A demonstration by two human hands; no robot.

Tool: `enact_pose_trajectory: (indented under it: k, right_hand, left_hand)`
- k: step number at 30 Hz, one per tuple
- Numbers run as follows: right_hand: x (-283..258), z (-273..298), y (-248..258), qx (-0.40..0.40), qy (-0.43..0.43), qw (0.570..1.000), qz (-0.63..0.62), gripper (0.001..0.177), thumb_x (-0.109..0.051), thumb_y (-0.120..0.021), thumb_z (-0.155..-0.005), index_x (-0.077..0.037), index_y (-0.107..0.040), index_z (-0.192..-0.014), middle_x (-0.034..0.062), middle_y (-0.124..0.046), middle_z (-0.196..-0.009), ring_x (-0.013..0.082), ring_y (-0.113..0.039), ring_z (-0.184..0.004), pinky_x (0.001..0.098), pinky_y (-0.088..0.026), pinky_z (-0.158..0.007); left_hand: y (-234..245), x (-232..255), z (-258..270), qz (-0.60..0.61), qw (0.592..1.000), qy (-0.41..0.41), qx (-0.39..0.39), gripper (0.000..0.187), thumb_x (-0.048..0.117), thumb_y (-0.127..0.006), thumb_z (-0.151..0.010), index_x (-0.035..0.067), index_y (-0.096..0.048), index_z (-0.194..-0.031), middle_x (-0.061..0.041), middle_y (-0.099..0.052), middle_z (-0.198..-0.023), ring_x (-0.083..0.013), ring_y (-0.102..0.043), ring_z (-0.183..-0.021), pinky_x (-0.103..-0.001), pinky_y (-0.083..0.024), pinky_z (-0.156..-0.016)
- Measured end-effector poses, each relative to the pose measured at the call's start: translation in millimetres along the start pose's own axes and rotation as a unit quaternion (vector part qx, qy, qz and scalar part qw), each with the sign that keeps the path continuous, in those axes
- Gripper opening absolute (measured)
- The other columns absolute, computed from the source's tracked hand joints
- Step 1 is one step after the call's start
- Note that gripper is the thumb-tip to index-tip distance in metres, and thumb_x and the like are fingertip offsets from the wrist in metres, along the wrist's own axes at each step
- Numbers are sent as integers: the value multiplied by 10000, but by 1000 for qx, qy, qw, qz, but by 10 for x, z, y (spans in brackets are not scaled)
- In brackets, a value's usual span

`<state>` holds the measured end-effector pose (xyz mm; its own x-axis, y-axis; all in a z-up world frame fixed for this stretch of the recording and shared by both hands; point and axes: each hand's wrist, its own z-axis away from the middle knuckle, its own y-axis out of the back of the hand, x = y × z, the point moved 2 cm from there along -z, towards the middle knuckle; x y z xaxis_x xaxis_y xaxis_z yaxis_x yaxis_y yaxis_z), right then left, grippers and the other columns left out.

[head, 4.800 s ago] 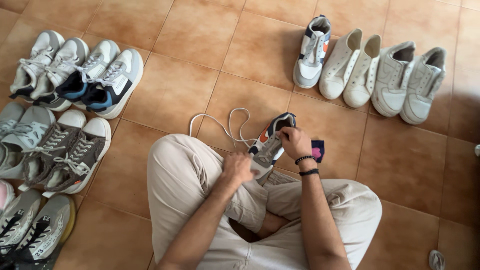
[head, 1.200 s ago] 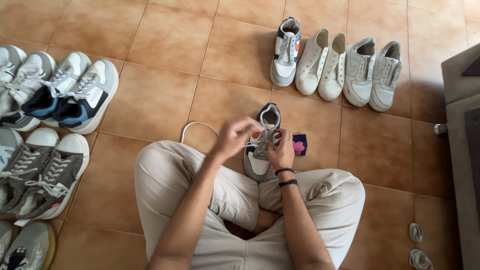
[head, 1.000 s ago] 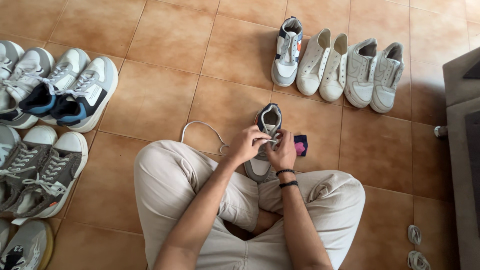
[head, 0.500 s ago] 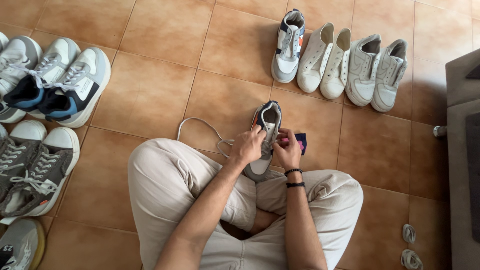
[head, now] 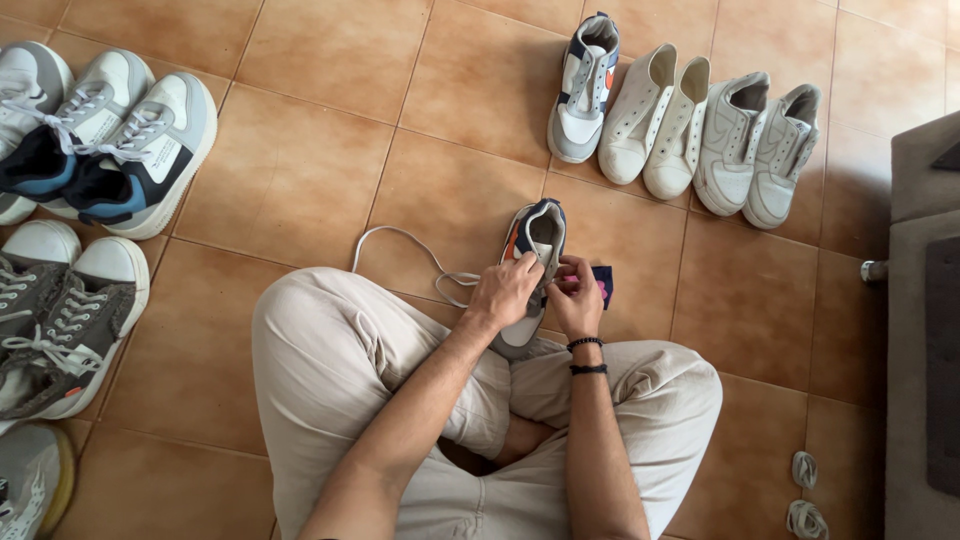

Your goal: The person sits on a tiled floor and laces a single white sneaker with white laces. They thread the laces through the eyelets from the bottom up, pull them to tighten, and tie a knot at the top.

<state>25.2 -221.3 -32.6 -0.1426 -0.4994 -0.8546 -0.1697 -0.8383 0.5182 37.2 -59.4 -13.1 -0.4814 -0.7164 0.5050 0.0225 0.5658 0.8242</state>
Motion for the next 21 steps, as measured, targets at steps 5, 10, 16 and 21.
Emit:
enact_pose_trajectory:
  k: [5, 10, 16, 21]
  right_hand:
    - [53, 0, -7, -1, 3, 1000, -5, 440, -46, -730, -770, -83, -650, -1201, -8, -727, -941, 69, -671, -773, 250, -563, -728]
    - [70, -12, -4, -6, -2, 999, -34, 430, -37, -725, -785, -75, -651, -1207, 3, -711, -945, 74, -649, -766, 244, -557, -712]
    - [109, 8, -28, 12, 8, 1000, -21, 426, -34, -727, -785, -75, -658, -1203, 0, -718, -942, 64, -665, -773, 240, -563, -710]
    - [285, -37, -49, -12, 29, 995, -93, 436, -44, -780, -812, -61, -649, -1228, 28, -687, -937, 76, -608, -741, 254, -524, -657]
  left_hand:
    - [-7, -8, 7, 25, 999, -17, 17, 215, -50, -667, -754, 59, -616, -933, -94, -625, -1046, -291, -701, -871, -432, -583, -703]
    - [-3, 10, 7, 35, 999, -32, 19, 209, -40, -674, -752, 54, -616, -929, -103, -623, -1057, -300, -697, -874, -437, -578, -711]
    - [-31, 44, -4, 50, 999, -1, 14, 174, -34, -674, -785, 47, -619, -928, -110, -627, -1065, -308, -705, -881, -450, -578, -718]
    - [-116, 1, -22, 98, 994, 38, -1, 159, 2, -684, -773, 50, -634, -917, -109, -642, -1017, -342, -704, -853, -470, -567, -705]
